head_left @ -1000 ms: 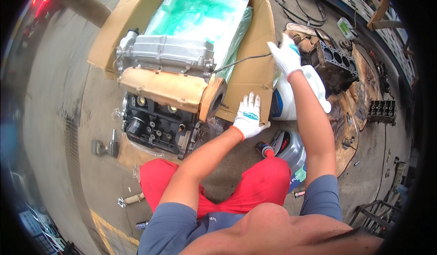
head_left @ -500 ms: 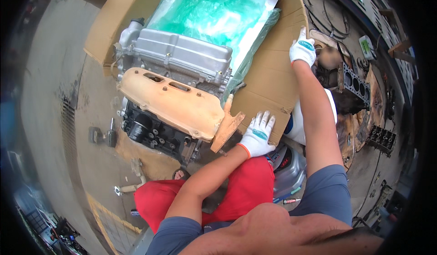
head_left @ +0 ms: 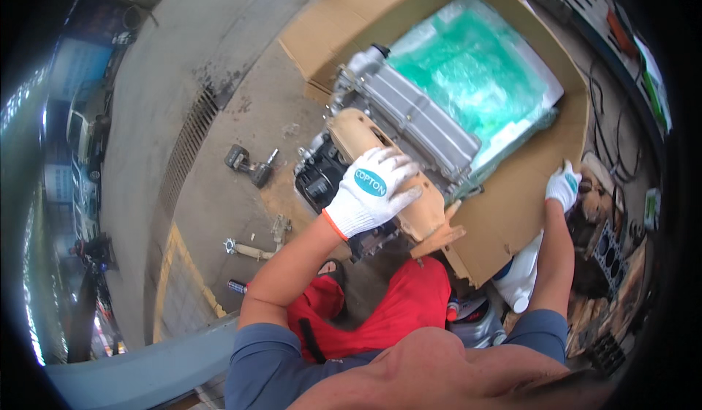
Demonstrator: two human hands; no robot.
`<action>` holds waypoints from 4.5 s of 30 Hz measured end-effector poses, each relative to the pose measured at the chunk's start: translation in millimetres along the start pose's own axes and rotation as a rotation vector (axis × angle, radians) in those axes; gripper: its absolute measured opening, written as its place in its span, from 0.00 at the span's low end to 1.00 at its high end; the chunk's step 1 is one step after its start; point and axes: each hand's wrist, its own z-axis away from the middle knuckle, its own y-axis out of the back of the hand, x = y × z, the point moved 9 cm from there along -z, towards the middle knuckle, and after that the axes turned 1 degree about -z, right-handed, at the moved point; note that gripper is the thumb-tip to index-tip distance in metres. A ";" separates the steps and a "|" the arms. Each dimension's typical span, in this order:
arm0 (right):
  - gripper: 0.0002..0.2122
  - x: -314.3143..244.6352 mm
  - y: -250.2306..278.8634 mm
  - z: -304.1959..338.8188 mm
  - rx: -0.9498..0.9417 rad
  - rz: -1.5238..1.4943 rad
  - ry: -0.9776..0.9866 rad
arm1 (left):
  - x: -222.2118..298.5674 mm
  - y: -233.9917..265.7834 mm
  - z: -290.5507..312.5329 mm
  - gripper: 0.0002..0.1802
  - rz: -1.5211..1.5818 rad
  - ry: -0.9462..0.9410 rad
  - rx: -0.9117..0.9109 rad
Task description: The person sits on the floor and assembles an engine block with a manifold. They apply sealant, position the manifold, and use a cordless impact driver to fasten bolts. The person also handles cardboard packaging and a spray can during the process.
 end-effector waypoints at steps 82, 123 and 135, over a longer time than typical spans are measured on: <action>0.21 -88.3 13.8 376.5 -0.479 0.232 0.887 | 24.6 -65.7 11.5 0.15 0.228 -0.192 -0.086; 0.41 14.9 -100.6 391.8 -0.661 -1.431 -0.754 | 84.3 -93.6 23.1 0.20 0.147 -0.171 -0.142; 0.25 75.4 134.0 331.6 -0.156 -1.669 -0.263 | 142.0 -66.3 45.4 0.23 -0.176 -0.602 0.250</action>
